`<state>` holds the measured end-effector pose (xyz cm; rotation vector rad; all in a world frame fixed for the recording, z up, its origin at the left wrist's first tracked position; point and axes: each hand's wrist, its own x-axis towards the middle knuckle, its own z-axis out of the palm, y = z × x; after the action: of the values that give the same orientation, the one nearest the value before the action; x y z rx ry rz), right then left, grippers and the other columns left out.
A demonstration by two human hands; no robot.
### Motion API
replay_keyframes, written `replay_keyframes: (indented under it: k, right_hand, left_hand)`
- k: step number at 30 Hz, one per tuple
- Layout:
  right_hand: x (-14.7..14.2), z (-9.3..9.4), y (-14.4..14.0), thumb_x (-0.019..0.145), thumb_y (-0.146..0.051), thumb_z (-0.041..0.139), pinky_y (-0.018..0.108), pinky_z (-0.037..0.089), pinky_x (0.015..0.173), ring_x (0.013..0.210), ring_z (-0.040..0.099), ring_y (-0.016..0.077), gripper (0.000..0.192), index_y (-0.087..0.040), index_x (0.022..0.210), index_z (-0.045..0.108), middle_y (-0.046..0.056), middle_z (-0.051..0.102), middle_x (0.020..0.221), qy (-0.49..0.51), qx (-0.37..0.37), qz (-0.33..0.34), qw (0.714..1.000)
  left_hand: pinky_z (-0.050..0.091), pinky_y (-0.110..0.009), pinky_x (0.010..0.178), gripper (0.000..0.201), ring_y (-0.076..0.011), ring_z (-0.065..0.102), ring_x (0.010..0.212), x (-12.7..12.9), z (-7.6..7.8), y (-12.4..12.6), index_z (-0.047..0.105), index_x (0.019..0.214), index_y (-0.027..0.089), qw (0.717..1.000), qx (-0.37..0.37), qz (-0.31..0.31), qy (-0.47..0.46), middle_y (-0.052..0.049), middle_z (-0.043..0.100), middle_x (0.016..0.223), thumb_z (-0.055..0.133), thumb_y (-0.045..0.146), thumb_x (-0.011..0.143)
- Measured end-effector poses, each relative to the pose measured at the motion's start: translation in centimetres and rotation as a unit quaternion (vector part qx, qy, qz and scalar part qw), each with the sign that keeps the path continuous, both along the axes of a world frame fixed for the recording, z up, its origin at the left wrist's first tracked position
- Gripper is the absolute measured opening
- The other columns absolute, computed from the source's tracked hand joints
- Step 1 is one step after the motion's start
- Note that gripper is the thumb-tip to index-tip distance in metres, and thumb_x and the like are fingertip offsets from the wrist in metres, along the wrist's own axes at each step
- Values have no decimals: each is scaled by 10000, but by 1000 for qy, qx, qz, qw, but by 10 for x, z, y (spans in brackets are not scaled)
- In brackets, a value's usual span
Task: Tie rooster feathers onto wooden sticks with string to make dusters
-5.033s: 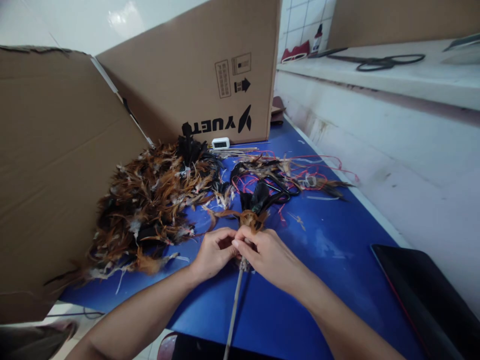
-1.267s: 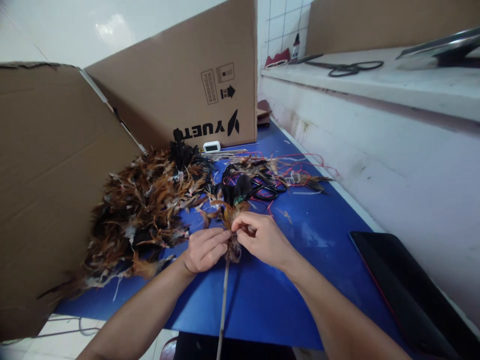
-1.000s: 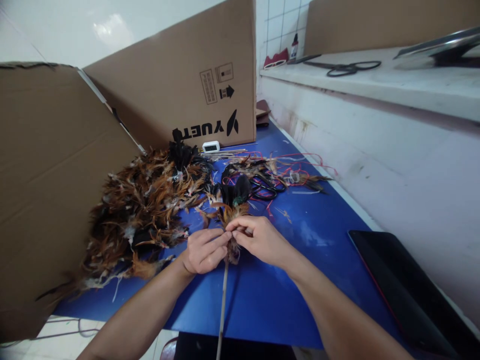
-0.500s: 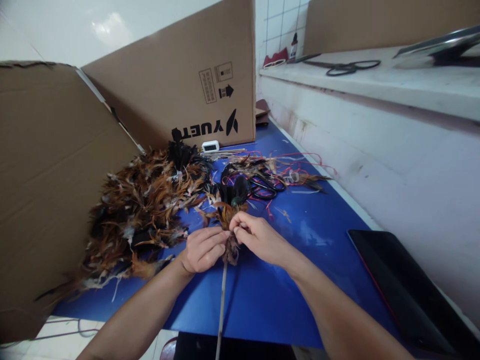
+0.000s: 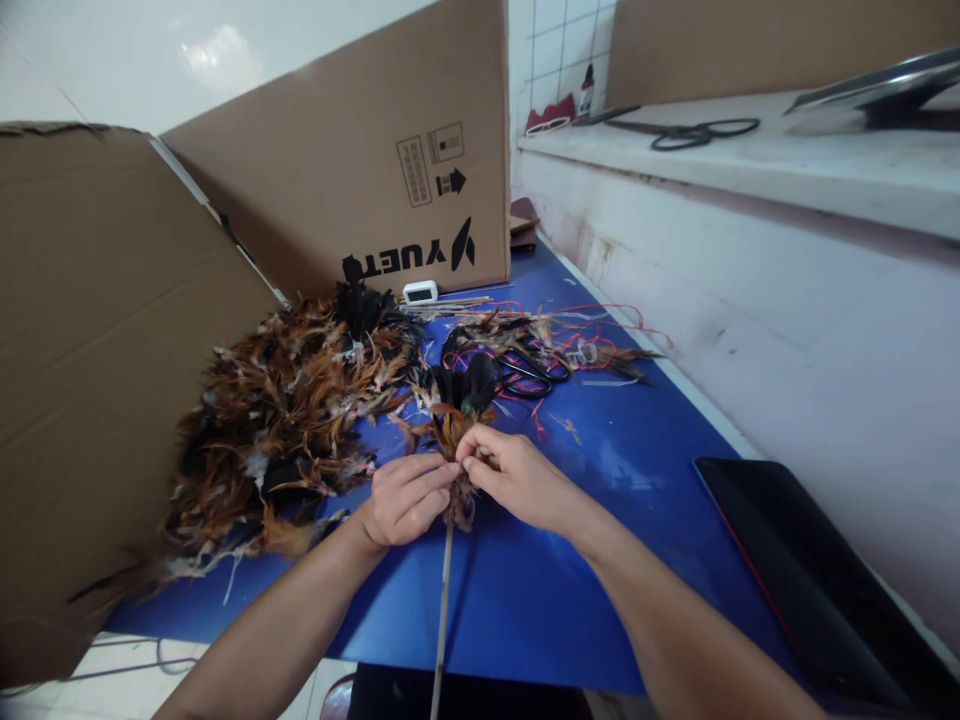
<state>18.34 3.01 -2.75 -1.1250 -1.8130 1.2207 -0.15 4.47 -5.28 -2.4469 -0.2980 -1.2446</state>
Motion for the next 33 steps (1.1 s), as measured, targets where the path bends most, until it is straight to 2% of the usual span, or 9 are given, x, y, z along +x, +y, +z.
replay_keyframes:
  k: [4, 8, 15, 21, 28, 31, 33]
  right_hand:
    - [0, -1, 0, 801, -207, 459, 199, 356, 504, 531, 441, 77, 51, -196, 835, 495, -47, 497, 625, 23, 6, -5, 1000]
    - [0, -3, 1, 777, -190, 482, 201, 351, 507, 557, 451, 82, 109, -188, 856, 557, -34, 519, 657, 4, 15, 18, 1000]
    - [0, 0, 0, 800, -214, 452, 204, 293, 478, 501, 400, 73, 97, -184, 782, 543, -58, 466, 563, -49, 34, -3, 998]
    - [0, 2, -1, 807, -229, 437, 205, 260, 453, 460, 363, 69, 96, -187, 783, 520, -76, 405, 514, -51, 26, -15, 998]
    - [0, -3, 0, 770, -189, 468, 200, 335, 486, 521, 430, 76, 63, -191, 817, 510, -49, 481, 605, -13, 30, -14, 999]
    - [-1, -4, -1, 735, -174, 509, 198, 353, 487, 519, 437, 73, 144, -191, 877, 515, -51, 489, 629, -3, 21, 0, 1000]
    - [-2, -5, -1, 740, -193, 516, 195, 353, 481, 514, 428, 73, 106, -190, 846, 528, -55, 476, 611, -8, 23, -7, 1000]
  left_hand:
    - [556, -279, 648, 12, -167, 645, 818, 0, 1, -1, 538, 757, 147, 1000, -2, 5, 1, -38, 700, 831, 545, 137, 756]
    - [558, -286, 657, 15, -163, 644, 824, 0, 2, -2, 534, 760, 151, 1000, -14, 6, 5, -42, 698, 836, 536, 136, 763]
    - [563, -289, 657, 17, -182, 643, 827, 1, 4, 0, 537, 773, 128, 1000, -26, -13, 5, -70, 693, 825, 542, 123, 757]
    - [562, -290, 685, 39, -182, 634, 879, 1, 4, -1, 541, 792, 129, 1000, -18, 3, 14, -80, 688, 837, 546, 114, 757]
    - [560, -288, 678, 60, -176, 639, 852, -1, 5, -1, 538, 762, 144, 999, 19, 23, 17, -60, 688, 826, 584, 120, 733]
    - [559, -291, 683, 59, -176, 635, 869, -1, 4, -1, 537, 755, 152, 999, 12, 24, 17, -49, 688, 840, 584, 122, 732]
    - [561, -289, 677, 47, -174, 631, 880, -1, 4, -2, 538, 760, 155, 1000, -2, 23, 14, -43, 685, 841, 568, 122, 743]
